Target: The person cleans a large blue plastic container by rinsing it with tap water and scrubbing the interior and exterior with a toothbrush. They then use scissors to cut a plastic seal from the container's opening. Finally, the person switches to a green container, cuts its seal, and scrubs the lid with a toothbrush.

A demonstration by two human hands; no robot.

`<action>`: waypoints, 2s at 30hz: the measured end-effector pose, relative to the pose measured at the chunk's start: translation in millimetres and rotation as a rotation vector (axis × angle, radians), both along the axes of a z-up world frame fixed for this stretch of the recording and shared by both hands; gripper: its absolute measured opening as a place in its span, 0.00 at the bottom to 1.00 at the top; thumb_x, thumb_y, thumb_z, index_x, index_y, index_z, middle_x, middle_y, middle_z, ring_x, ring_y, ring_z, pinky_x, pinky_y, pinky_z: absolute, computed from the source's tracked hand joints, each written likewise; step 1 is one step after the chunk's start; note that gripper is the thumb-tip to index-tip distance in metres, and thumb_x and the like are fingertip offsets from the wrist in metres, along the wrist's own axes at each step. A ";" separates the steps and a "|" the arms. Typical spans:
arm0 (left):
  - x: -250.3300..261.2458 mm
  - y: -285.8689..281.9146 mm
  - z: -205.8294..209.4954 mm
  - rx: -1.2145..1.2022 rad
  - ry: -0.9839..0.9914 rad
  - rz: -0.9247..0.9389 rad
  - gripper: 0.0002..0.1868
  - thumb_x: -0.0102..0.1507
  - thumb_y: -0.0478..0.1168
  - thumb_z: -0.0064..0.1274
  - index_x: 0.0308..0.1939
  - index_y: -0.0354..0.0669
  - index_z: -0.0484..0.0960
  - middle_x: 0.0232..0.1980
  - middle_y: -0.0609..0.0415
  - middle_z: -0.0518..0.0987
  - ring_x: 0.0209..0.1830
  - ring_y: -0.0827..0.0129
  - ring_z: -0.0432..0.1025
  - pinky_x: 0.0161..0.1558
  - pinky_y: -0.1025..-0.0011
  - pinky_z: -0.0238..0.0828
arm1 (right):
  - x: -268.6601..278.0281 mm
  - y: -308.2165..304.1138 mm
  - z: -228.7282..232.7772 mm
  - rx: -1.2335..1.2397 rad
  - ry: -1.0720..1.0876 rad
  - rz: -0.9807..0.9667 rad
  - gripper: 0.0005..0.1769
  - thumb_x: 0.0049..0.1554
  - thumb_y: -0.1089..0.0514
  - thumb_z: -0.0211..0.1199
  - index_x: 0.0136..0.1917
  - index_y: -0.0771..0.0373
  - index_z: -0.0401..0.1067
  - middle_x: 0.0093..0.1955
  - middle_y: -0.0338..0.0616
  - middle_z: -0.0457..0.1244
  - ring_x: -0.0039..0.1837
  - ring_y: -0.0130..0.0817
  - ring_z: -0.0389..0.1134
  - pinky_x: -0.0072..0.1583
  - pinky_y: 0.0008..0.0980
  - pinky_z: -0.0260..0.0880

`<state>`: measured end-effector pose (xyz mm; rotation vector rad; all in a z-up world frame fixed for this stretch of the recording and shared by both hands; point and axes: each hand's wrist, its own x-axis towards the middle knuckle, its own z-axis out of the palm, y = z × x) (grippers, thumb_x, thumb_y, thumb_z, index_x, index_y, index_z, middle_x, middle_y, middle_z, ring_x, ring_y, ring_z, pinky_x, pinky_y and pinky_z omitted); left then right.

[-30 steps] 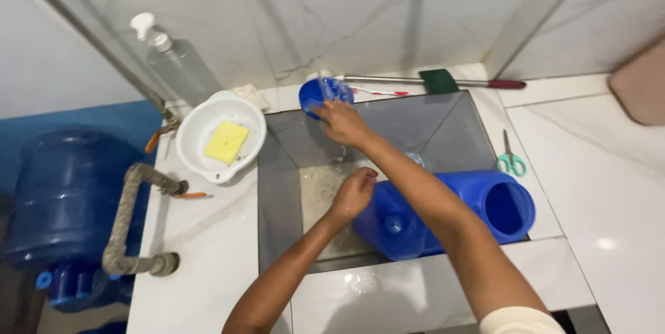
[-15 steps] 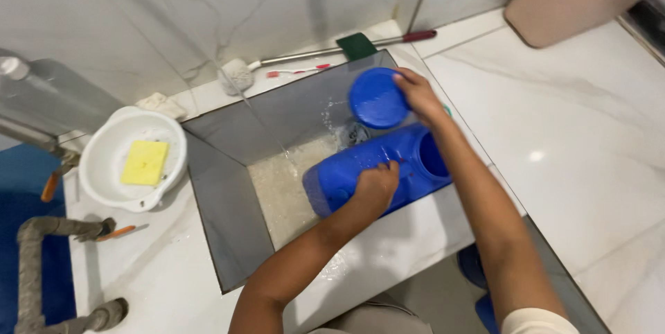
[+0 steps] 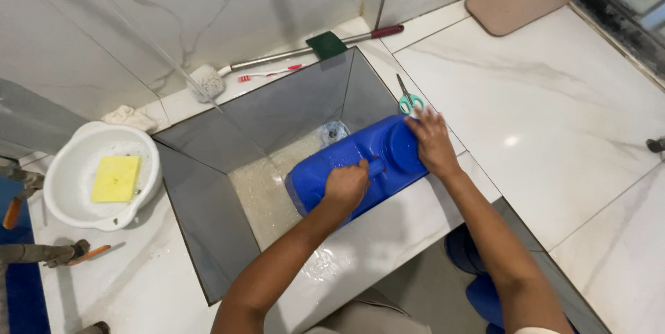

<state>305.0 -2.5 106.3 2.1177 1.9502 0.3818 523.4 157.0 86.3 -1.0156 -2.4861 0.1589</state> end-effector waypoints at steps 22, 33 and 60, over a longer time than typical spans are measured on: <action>-10.9 -18.6 -19.7 0.149 0.013 0.078 0.21 0.55 0.47 0.62 0.46 0.40 0.75 0.33 0.44 0.83 0.30 0.53 0.80 0.34 0.59 0.78 | -55.1 -51.0 37.3 0.023 -0.205 -0.075 0.39 0.53 0.25 0.54 0.74 0.36 0.63 0.79 0.46 0.51 0.77 0.57 0.50 0.66 0.67 0.51; -19.3 -30.1 -17.6 0.135 0.029 0.115 0.16 0.57 0.45 0.62 0.43 0.41 0.76 0.30 0.45 0.82 0.28 0.51 0.80 0.31 0.55 0.77 | -68.5 -54.1 67.6 -0.105 -0.211 -0.262 0.42 0.59 0.24 0.48 0.79 0.44 0.56 0.78 0.58 0.50 0.73 0.67 0.51 0.64 0.73 0.52; -88.9 -56.2 358.6 0.252 0.070 0.183 0.24 0.55 0.54 0.63 0.52 0.50 0.87 0.37 0.43 0.84 0.35 0.49 0.80 0.39 0.54 0.75 | 28.1 -97.0 137.6 0.065 0.576 -0.046 0.31 0.68 0.52 0.52 0.81 0.61 0.53 0.86 0.58 0.37 0.84 0.62 0.47 0.79 0.54 0.53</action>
